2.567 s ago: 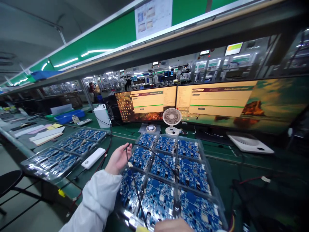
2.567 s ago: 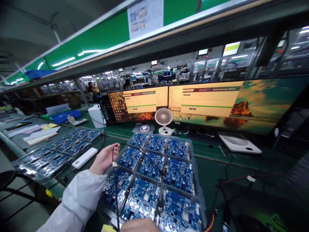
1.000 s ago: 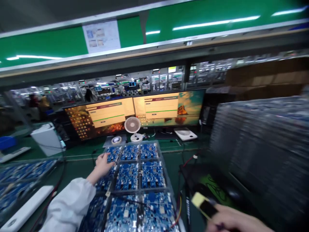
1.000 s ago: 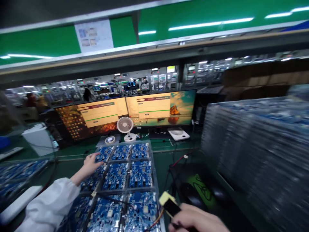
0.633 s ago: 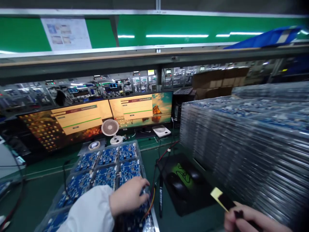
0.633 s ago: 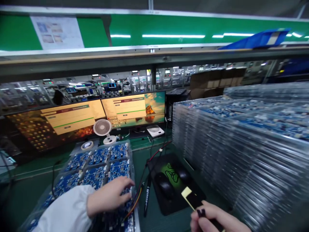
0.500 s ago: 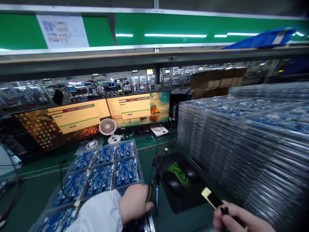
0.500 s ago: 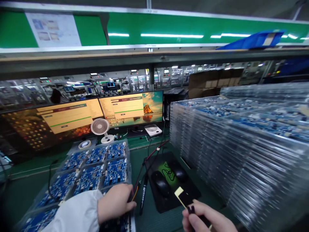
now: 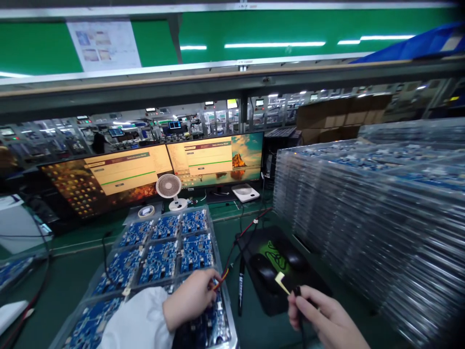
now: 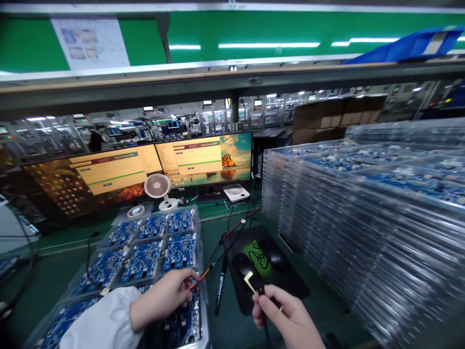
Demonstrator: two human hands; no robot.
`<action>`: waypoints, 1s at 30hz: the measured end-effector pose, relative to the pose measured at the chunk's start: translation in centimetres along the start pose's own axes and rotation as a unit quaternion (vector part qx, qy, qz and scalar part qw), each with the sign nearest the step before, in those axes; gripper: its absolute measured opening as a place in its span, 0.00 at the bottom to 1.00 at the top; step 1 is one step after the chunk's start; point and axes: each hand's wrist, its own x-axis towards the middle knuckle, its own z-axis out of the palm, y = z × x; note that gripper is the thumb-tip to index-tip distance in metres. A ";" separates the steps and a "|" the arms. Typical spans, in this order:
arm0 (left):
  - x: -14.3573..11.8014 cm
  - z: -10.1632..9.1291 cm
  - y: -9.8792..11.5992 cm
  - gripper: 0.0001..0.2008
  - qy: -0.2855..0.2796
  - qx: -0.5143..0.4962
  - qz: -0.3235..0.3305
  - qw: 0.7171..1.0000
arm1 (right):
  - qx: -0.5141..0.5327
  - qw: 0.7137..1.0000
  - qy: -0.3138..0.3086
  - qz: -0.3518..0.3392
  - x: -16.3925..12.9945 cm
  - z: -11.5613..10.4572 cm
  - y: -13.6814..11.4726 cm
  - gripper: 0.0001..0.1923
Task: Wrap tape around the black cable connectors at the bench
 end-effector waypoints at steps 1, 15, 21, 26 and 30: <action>0.0 -0.4 -0.3 0.17 0.003 -0.022 -0.014 1.000 | 0.030 0.999 -0.003 0.021 0.5 0.2 0.7 0.19; -3.7 -4.8 1.2 0.16 -0.065 -0.394 -0.080 0.913 | 0.250 0.964 -0.068 0.057 4.5 3.6 5.7 0.14; -5.2 -4.2 0.4 0.16 -0.094 -0.456 -0.063 0.883 | 0.296 0.951 -0.081 0.019 6.5 8.4 4.1 0.12; -5.3 -5.0 -1.1 0.15 -0.002 -0.420 -0.076 0.904 | 0.356 0.932 -0.063 -0.019 7.8 10.7 1.9 0.10; -5.5 -6.7 -1.5 0.14 0.074 -0.401 -0.063 0.911 | 0.369 0.925 -0.084 -0.030 8.4 12.0 -0.2 0.09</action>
